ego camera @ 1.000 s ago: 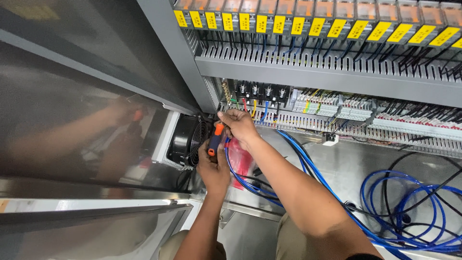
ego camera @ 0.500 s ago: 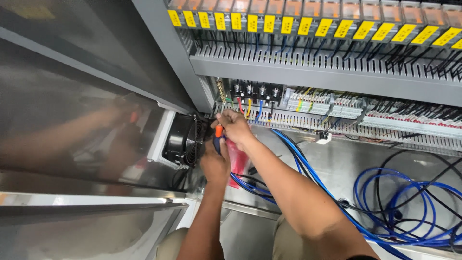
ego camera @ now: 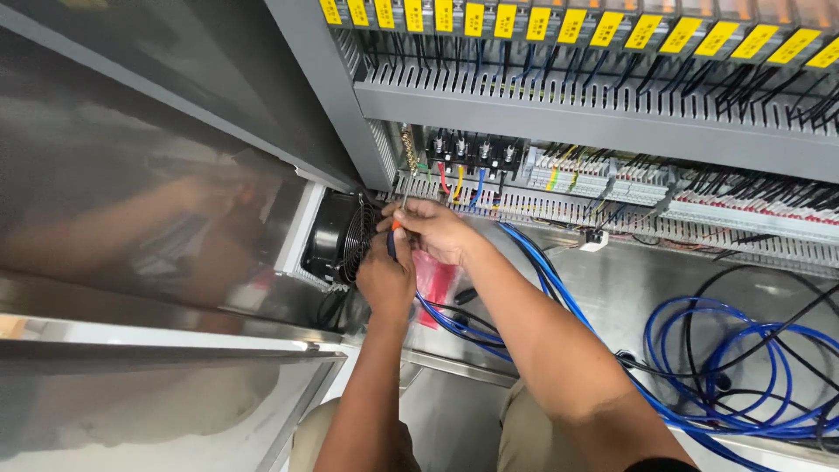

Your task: Wiring an industrial electrical cabinet by connecting wires to terminal blocks and securing them with a screwdriver.

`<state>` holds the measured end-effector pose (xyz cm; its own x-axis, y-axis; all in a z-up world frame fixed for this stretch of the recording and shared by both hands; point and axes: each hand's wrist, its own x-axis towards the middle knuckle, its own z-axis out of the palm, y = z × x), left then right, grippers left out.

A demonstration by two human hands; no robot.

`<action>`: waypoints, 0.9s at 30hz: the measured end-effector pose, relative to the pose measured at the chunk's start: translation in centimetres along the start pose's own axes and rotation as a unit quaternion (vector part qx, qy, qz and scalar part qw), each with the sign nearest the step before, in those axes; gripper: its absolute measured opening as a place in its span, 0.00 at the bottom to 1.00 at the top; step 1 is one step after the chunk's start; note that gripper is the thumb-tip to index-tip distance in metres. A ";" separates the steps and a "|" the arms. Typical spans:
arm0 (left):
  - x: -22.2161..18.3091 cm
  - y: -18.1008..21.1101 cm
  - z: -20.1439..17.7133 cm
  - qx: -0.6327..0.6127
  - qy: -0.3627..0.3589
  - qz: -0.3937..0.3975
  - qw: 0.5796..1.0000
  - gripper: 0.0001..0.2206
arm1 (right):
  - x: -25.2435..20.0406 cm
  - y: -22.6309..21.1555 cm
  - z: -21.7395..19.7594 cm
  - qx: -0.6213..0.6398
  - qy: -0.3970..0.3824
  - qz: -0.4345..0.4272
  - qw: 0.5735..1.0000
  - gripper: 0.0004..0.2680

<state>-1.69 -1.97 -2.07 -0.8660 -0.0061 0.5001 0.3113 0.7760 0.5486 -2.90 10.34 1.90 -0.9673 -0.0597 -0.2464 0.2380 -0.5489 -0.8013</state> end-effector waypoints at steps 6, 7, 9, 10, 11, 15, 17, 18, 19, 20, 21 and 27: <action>-0.8 -0.3 2.4 -0.020 -0.008 -0.049 0.999 0.17 | 0.6 1.5 -1.8 -0.124 0.018 -0.071 0.990 0.05; -0.6 0.5 1.6 -0.085 -0.026 -0.093 0.992 0.18 | -0.1 0.8 -1.2 -0.157 0.039 -0.083 0.983 0.06; -0.1 1.6 0.4 -0.150 -0.045 -0.139 0.978 0.20 | -0.3 0.7 -0.6 -0.191 0.061 -0.092 0.975 0.07; 0.3 2.0 -0.2 -0.358 -0.128 -0.348 0.857 0.21 | 0.1 1.1 -0.6 -0.233 0.111 -0.105 0.960 0.08; 1.0 2.4 -0.8 -0.527 -0.198 -0.515 0.646 0.22 | 0.7 1.3 -0.4 -0.273 0.161 -0.121 0.941 0.10; 2.2 2.3 -2.2 -0.618 -0.254 -0.570 0.478 0.20 | 3.5 3.1 -0.4 -0.324 0.224 -0.112 0.912 0.16; 2.0 3.2 -3.7 -0.437 -0.228 -0.489 0.720 0.27 | 5.1 4.5 -2.2 -0.367 0.261 -0.063 0.890 0.14; 1.4 2.5 -3.4 -0.438 -0.227 -0.487 0.721 0.27 | 5.1 4.3 -2.3 -0.367 0.261 -0.065 0.890 0.14; 0.7 1.7 -3.2 -0.309 -0.206 -0.354 0.858 0.17 | 5.0 4.4 -2.3 -0.366 0.272 -0.059 0.888 0.14; 0.0 0.8 -3.0 -0.164 -0.174 -0.202 0.950 0.16 | 5.0 4.5 -2.3 -0.365 0.282 -0.053 0.886 0.13; -0.1 0.2 -2.4 -0.162 -0.173 -0.201 0.950 0.16 | 5.0 4.5 -2.3 -0.363 0.280 -0.054 0.887 0.13; 1.1 2.1 -2.5 -0.476 -0.199 -0.470 0.716 0.14 | 0.0 -1.6 0.7 -0.055 0.148 0.042 0.986 0.10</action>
<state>-1.04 -1.91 1.34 -0.8519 0.0831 -0.5171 -0.5209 -0.2359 0.8204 -3.37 10.64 3.57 -0.8793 0.1543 -0.4506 0.3406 -0.4574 -0.8214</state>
